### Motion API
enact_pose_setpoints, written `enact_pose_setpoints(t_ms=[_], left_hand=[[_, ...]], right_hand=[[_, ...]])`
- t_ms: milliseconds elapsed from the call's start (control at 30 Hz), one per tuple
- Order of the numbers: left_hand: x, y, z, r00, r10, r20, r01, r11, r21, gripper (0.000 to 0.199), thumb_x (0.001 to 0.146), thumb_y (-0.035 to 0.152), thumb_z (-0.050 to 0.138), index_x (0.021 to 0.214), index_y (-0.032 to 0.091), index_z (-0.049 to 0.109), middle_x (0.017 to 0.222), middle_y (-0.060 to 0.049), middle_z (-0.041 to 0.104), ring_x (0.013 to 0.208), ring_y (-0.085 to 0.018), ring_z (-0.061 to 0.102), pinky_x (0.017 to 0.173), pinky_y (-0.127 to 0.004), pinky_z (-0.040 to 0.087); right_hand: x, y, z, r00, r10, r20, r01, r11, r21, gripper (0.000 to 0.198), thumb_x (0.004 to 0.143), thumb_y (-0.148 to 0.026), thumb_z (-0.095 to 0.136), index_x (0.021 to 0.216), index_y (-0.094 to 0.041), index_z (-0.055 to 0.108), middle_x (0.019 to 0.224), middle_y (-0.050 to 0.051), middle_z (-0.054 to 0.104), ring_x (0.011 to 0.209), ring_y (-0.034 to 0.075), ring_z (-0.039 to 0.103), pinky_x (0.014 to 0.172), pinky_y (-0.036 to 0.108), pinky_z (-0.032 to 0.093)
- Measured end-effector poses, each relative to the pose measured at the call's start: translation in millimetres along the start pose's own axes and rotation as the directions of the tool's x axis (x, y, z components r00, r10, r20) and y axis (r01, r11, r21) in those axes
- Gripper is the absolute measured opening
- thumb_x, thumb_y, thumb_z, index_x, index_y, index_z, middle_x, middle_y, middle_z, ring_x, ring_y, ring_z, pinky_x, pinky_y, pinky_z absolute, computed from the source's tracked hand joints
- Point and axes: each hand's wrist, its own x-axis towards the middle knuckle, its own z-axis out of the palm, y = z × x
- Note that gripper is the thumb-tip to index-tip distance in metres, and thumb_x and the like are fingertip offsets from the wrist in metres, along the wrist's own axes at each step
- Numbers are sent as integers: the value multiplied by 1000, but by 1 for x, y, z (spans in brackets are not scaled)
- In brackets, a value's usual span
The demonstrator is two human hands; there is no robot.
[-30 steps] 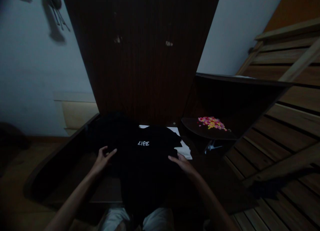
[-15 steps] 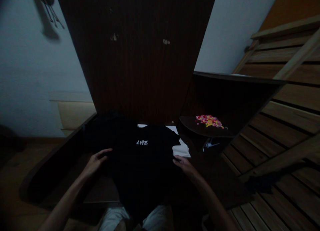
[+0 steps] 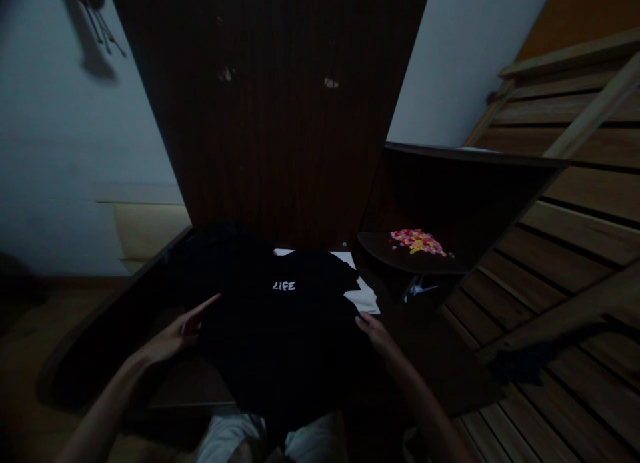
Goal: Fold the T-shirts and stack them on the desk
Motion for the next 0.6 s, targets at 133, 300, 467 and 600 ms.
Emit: enact_pose_setpoints(t_ms=[133, 300, 467, 600], left_hand=[[3, 1, 17, 986, 65, -151, -64, 998, 15, 95, 59, 23, 76, 148, 28, 43, 141, -9, 58, 129, -32, 53, 107, -46, 43], [6, 4, 25, 958, 166, -233, -166, 986, 18, 99, 53, 23, 77, 146, 27, 45, 144, -8, 54, 131, -33, 50, 105, -42, 46], [1, 2, 11, 974, 170, -151, -160, 984, 76, 86, 53, 18, 72, 137, 27, 56, 142, -8, 56, 134, -33, 48, 107, -43, 43], [0, -4, -1, 994, 94, -54, -81, 973, 214, 78, 56, 20, 77, 131, 28, 58, 137, -10, 59, 122, -30, 58, 102, -44, 46]], right_hand=[[-13, -3, 5, 982, -77, 170, 98, 988, -115, 57, 71, -52, 76, 117, -20, 66, 128, 10, 66, 117, 30, 62, 104, 45, 47], [-33, -18, 2, 975, -91, 204, 114, 988, -101, 74, 62, -48, 83, 128, -22, 60, 143, 12, 54, 128, 31, 53, 108, 46, 43], [-34, -20, -6, 981, -62, 185, 76, 994, -74, 63, 63, -47, 81, 120, -28, 63, 137, 10, 59, 124, 31, 57, 102, 44, 47], [-25, -14, -10, 959, -46, 279, 119, 962, -248, 46, 66, -42, 78, 107, -26, 64, 104, 7, 72, 91, 26, 69, 78, 38, 56]])
